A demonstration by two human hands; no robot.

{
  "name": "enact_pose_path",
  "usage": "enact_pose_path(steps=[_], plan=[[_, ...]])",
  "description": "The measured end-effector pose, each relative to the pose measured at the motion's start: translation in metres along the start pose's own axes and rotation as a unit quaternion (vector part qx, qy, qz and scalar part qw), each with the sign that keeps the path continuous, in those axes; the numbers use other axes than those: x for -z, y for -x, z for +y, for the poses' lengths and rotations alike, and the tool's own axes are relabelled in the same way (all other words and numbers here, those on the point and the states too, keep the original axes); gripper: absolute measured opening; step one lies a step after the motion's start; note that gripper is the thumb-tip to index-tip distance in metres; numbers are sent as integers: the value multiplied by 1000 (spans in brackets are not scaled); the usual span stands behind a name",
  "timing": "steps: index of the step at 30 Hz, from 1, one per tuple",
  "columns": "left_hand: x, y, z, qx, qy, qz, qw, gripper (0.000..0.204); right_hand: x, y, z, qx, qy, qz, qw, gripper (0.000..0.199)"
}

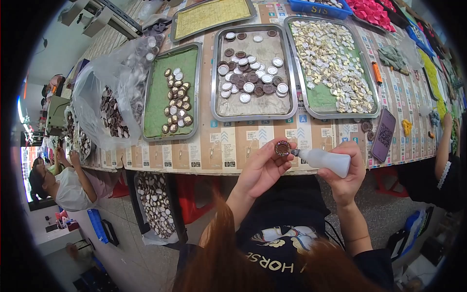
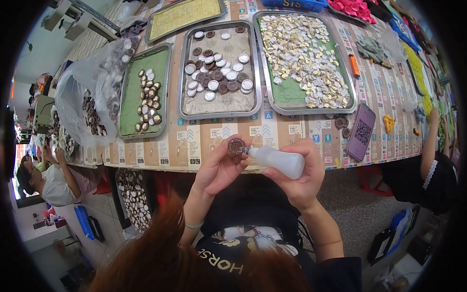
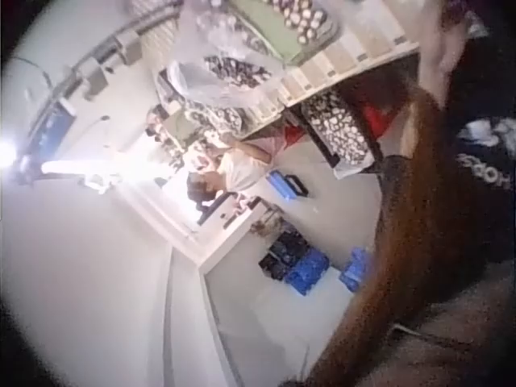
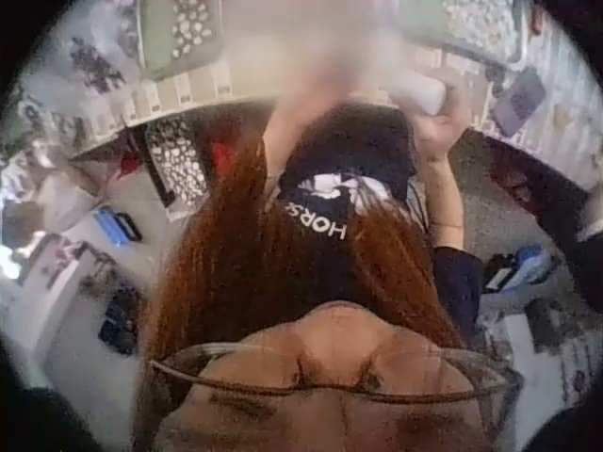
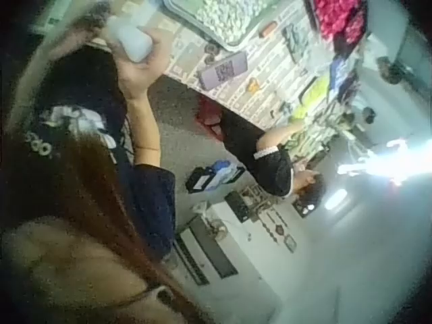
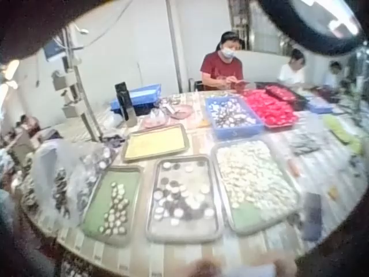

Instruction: The person assembles toy parts by applying glue from a squeeze bottle to circular toy bases, then attaching small white components to the glued bases by hand.

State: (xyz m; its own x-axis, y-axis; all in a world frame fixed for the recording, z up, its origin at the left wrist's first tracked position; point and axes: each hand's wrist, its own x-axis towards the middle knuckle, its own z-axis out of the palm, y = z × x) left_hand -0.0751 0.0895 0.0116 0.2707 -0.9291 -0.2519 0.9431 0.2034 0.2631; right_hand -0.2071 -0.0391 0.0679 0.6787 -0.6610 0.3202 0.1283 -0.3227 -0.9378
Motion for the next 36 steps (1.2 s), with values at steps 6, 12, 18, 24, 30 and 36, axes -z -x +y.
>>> enact_pose_path(steps=[6, 12, 18, 24, 30, 36], plan=[[-3, 1, -1, 3, -23, 9, 1000, 31, -1, 0, 1, -17, -6, 12, 1000, 37], [-1, 3, -1, 7, -3, -7, 1000, 31, -3, 1, 1, -35, -26, 12, 999, 36], [-1, 0, -4, 14, 0, -5, 1000, 32, 0, 1, 2, -25, -19, 13, 999, 35], [-2, 4, -2, 4, -14, -1, 1000, 33, -1, 1, 1, -17, -10, 16, 1000, 35], [-10, 8, 0, -14, -28, 60, 998, 27, 1, -1, 0, -72, -106, 38, 991, 34], [-5, 8, 4, -70, -131, 114, 982, 22, 1, -15, 18, -163, -24, 21, 986, 29]])
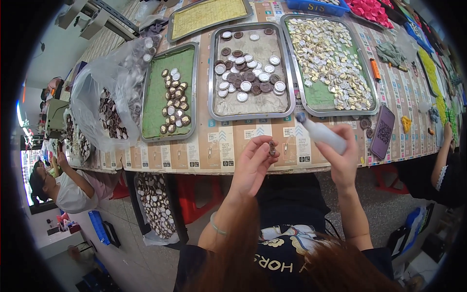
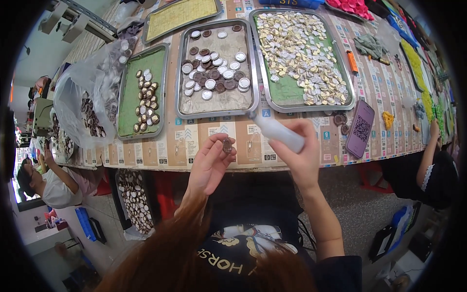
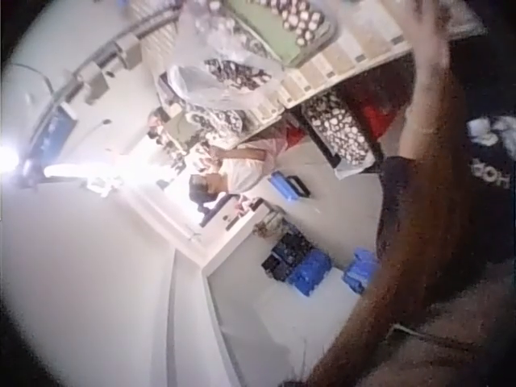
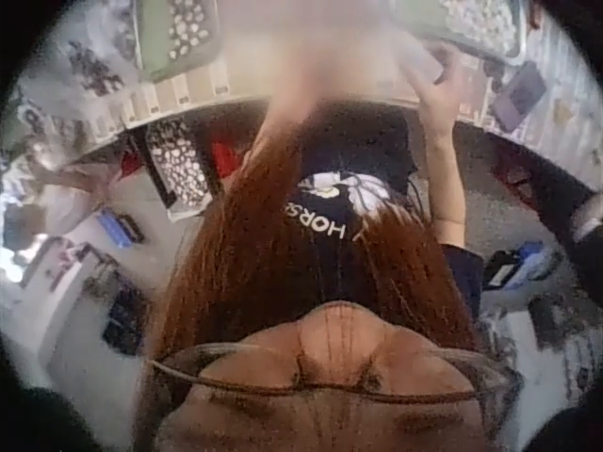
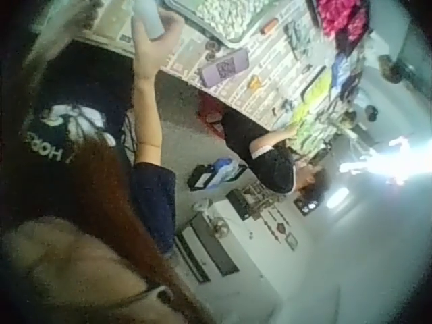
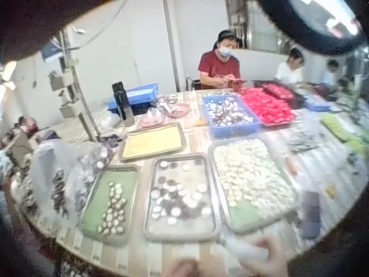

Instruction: The person assembles toy parts by applying glue from a squeeze bottle to circular toy bases, then attaching small white components to the glued bases by hand.

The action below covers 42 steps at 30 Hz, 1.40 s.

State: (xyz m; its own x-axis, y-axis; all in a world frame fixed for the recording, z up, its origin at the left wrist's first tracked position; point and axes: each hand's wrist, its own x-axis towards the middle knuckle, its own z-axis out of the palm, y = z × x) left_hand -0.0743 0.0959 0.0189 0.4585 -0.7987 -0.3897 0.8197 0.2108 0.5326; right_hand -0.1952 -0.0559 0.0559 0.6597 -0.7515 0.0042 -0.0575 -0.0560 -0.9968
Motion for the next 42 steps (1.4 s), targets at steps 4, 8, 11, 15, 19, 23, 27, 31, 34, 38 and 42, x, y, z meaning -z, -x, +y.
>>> enact_pose_path(steps=[4, 8, 11, 15, 19, 23, 27, 31, 34, 38, 42], plan=[[-4, 0, 2, -82, -103, 17, 991, 23, -15, -20, 46, 58, 111, -4, 992, 33], [-6, 5, 7, -176, -211, 21, 961, 30, -30, -23, 63, 21, 149, -36, 988, 37], [-2, 3, 8, -211, -201, -16, 956, 34, -26, -23, 57, 100, 190, -34, 976, 35], [10, 1, 7, -212, -94, -105, 967, 35, 2, -41, 46, 156, 197, 16, 968, 27], [16, -1, -3, -60, 209, -205, 954, 37, 60, -89, 64, 179, 402, 103, 892, 19], [17, -1, -15, -18, 281, -217, 935, 37, 68, -110, 65, 126, 464, 71, 874, 17], [15, -3, -24, 20, 298, -198, 934, 37, 65, -112, 68, 143, 489, 53, 859, 17], [12, -4, -27, 51, 282, -159, 945, 34, 59, -107, 66, 66, 261, 99, 958, 20], [12, -5, -31, 67, 256, -147, 953, 34, 64, -107, 69, -23, 52, 49, 997, 20], [11, -7, -33, 89, 241, -128, 958, 35, 63, -103, 66, -73, -10, 52, 996, 20], [6, -4, -30, 90, 233, -120, 961, 35, 45, -73, 36, -114, -114, 13, 987, 20]])
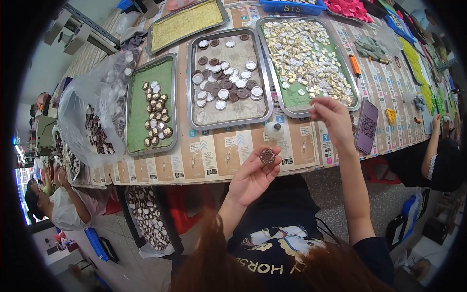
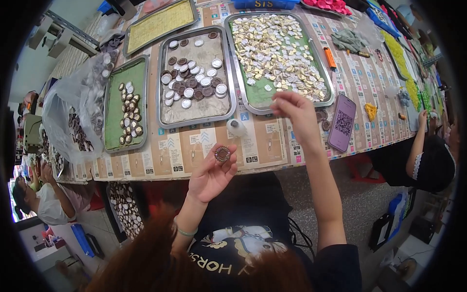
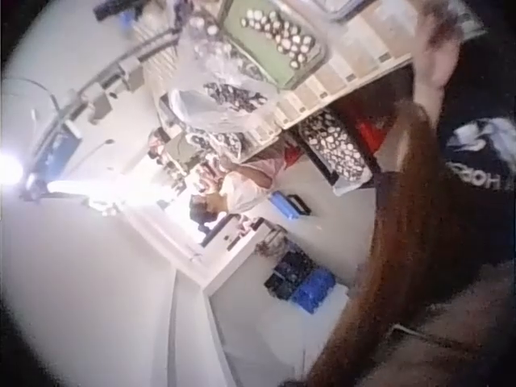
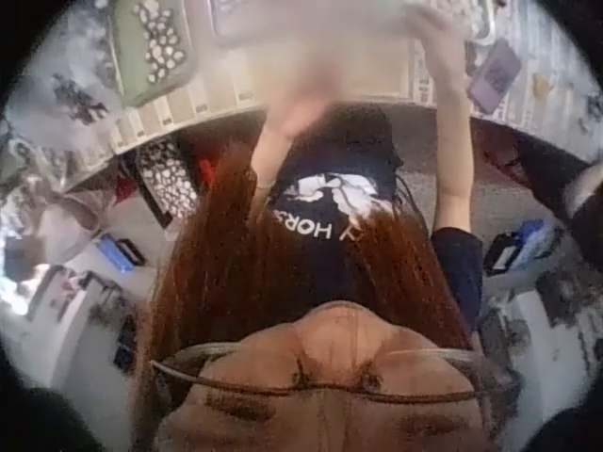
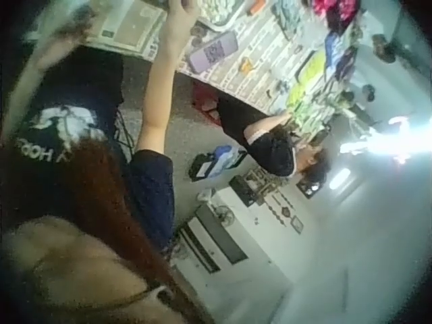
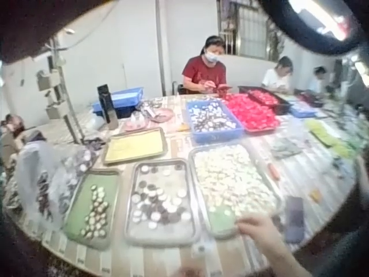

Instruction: The person assembles toy parts by applying glue from a squeeze bottle to circular toy bases, then attaching small white components to the glued bases by hand.

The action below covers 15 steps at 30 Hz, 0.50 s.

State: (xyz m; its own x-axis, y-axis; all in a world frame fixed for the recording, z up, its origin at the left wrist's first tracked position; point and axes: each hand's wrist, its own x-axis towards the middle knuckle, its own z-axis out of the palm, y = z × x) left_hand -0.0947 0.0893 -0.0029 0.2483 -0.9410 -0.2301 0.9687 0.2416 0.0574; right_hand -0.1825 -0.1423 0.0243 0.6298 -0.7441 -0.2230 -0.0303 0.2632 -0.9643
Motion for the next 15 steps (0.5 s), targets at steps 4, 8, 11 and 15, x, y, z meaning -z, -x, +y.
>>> enact_pose_path(steps=[4, 8, 11, 15], plan=[[-2, -8, -4, 21, 10, -16, 1000, 29, -21, 45, -7, -41, 26, -119, 992, 15], [-3, -7, -7, 41, -10, -23, 999, 28, -34, 66, 4, 34, 127, -174, 976, 13], [0, -6, -8, 37, -28, -13, 999, 29, -41, 75, 10, 120, 236, -136, 955, 11], [3, -3, -9, 35, -22, -16, 999, 29, -47, 84, 11, 172, 305, -95, 932, 13]])
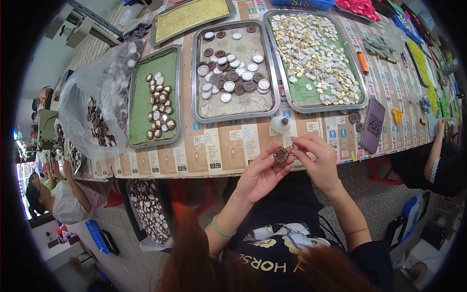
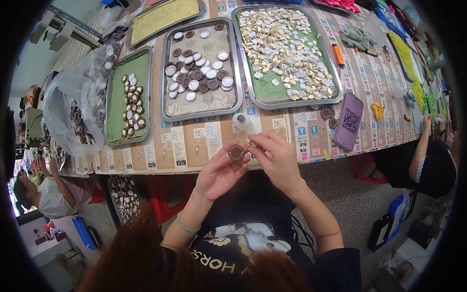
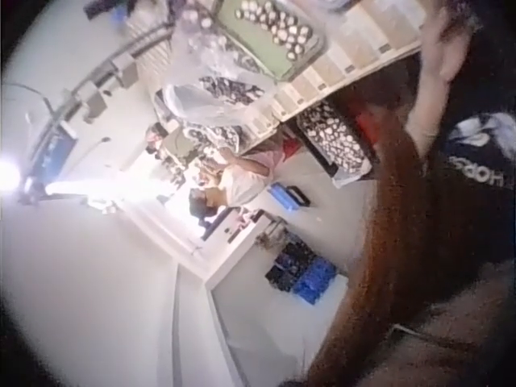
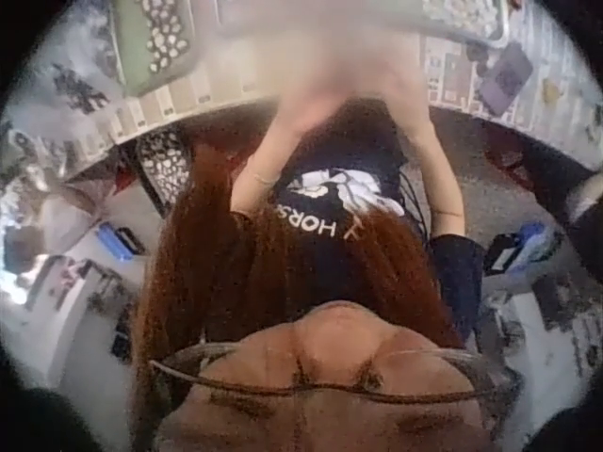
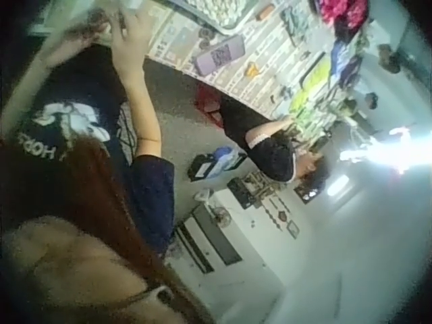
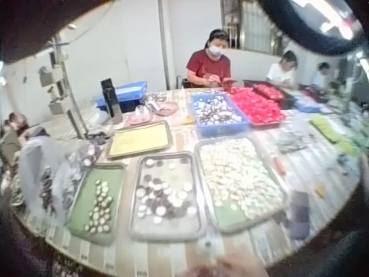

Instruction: The person assembles toy parts by applying glue from a squeeze bottle to circular toy bases, then attaching small white components to the glued bases by hand.

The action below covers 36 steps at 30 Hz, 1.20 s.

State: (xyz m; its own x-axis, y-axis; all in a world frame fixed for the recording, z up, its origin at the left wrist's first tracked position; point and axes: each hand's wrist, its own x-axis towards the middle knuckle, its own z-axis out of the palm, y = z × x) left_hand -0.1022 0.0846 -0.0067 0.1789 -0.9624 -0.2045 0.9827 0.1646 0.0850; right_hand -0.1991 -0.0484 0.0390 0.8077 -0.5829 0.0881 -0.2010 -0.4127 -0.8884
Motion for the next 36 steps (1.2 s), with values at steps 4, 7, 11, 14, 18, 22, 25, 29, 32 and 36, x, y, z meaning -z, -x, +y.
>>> enact_pose_path(steps=[4, 7, 11, 14, 18, 22, 25, 29, 32, 36], plan=[[-3, 0, 1, 6, -33, 26, 999, 28, 2, 2, -1, -14, -56, 22, 998, 13], [-6, 1, 1, 15, -49, 38, 998, 29, 2, 5, -4, 52, -39, -6, 998, 12], [-10, 1, 0, 30, -61, 56, 996, 30, 0, 2, -10, 83, -20, -37, 996, 13], [-9, 3, -1, 28, -69, 60, 995, 31, 0, 1, -9, 114, -2, -46, 992, 16], [-9, 3, -1, 28, -77, 64, 995, 31, 2, 1, -9, 116, 16, -71, 991, 18], [-12, 3, 1, 32, -76, 54, 995, 31, 3, 1, -6, 127, 28, -77, 988, 19], [-13, 3, 0, 36, -85, 58, 994, 30, 5, 1, -5, 138, 28, -67, 988, 19], [-14, 2, -1, 27, -102, 80, 991, 28, 8, 3, -4, 150, 34, -84, 985, 18], [-12, 2, -1, 32, -94, 83, 992, 27, 9, 4, -2, 156, 32, -90, 983, 18], [-15, 4, 0, 28, -102, 76, 991, 30, 10, 4, -3, 187, 39, -86, 978, 29]])
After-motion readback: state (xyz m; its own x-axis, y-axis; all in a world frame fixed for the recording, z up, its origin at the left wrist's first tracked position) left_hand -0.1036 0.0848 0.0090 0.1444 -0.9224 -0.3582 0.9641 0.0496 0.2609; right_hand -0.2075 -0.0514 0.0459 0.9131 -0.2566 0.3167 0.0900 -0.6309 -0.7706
